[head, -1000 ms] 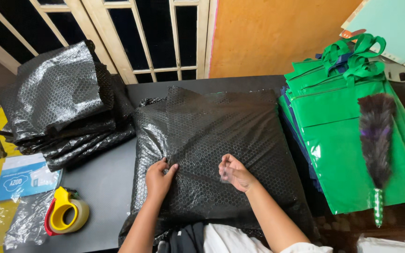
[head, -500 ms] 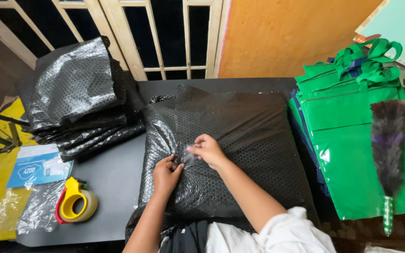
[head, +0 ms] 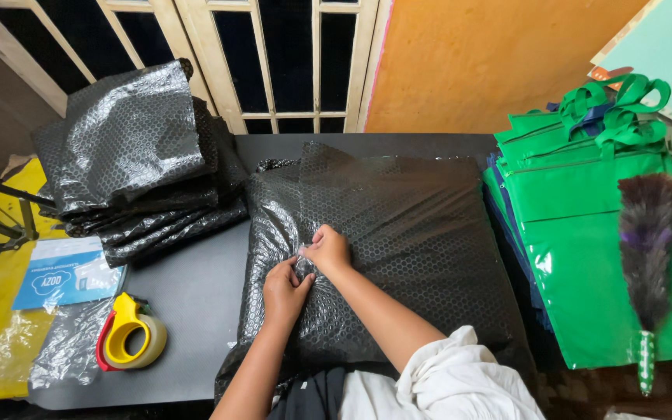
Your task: The person seals a black bubble mailer using a tape dispenser, then folds and tapes a green reusable bag into the mailer. The person repeatedly folds the mailer edges and secures them with tape.
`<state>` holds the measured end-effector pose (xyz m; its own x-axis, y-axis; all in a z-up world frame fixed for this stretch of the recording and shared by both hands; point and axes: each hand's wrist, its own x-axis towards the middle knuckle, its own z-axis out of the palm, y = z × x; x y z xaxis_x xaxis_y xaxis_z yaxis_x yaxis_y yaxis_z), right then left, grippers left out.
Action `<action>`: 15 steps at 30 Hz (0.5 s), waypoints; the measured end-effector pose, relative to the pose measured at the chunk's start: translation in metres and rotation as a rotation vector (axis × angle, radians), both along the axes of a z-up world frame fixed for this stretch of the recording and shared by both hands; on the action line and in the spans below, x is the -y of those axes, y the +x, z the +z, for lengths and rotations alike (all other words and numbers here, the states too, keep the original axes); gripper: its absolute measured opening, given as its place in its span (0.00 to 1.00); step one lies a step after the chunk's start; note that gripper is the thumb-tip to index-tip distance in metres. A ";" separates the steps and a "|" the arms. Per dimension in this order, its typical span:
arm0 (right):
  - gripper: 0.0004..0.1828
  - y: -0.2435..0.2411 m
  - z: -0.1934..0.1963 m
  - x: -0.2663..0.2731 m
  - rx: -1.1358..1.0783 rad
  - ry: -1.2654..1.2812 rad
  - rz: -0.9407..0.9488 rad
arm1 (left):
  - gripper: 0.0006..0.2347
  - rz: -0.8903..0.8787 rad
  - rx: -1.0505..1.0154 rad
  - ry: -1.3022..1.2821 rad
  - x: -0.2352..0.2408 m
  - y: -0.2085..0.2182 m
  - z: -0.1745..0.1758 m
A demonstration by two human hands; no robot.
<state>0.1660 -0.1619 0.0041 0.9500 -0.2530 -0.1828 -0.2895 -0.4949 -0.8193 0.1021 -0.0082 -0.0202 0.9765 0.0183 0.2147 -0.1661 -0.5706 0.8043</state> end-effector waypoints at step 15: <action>0.19 -0.031 0.026 -0.025 0.159 -0.452 0.081 | 0.13 -0.011 0.185 0.072 0.001 0.001 -0.006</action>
